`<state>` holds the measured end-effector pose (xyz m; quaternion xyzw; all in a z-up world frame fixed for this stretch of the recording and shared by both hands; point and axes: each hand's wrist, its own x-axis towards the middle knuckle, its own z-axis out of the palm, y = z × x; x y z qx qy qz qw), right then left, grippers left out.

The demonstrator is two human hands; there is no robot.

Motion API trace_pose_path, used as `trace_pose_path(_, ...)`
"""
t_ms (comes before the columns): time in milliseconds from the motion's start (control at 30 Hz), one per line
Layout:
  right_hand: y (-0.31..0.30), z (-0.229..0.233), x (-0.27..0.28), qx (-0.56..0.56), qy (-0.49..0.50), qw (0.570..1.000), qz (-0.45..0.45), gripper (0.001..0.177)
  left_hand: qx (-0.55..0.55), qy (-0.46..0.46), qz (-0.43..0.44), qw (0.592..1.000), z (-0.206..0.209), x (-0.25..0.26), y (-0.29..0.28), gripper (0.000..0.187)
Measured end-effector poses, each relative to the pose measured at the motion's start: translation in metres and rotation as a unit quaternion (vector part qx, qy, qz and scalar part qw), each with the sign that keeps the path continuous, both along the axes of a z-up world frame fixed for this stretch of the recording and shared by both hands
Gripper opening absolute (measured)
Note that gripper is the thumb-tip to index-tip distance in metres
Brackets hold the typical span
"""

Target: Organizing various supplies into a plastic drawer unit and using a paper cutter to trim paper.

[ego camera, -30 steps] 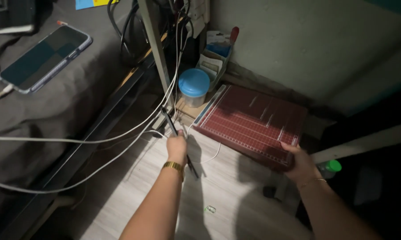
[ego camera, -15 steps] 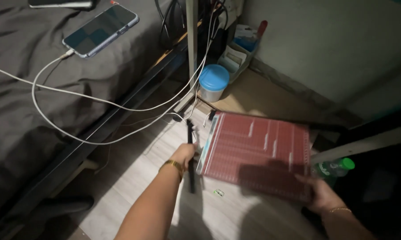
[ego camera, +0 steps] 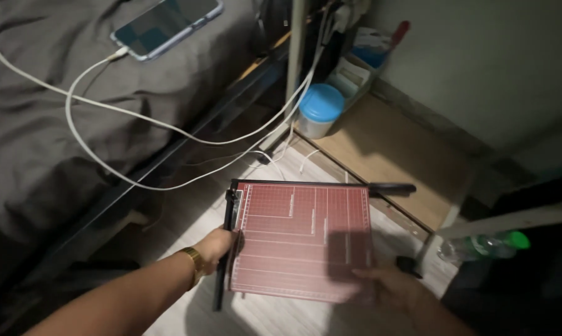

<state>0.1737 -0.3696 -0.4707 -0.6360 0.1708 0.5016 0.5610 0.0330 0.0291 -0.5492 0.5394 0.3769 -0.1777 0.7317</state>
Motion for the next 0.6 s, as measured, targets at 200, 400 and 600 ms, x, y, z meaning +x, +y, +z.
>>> trace_pose_path(200, 0.011, -0.041, -0.032, 0.016, -0.106, 0.986, 0.125, 0.101, 0.017, 0.044, 0.026, 0.999, -0.008, -0.008, 0.016, 0.029)
trace_pose_path(400, 0.011, -0.053, -0.07, -0.04, 0.002, 0.994, 0.1, 0.094, 0.049, 0.009, 0.0, 0.999, -0.048, 0.004, 0.021, 0.028)
trace_pose_path(600, 0.01, -0.065, -0.055, -0.088, 0.002, 0.973, 0.214, 0.069, 0.34, -0.063, -0.096, 0.933, -0.036, 0.005, 0.027, 0.025)
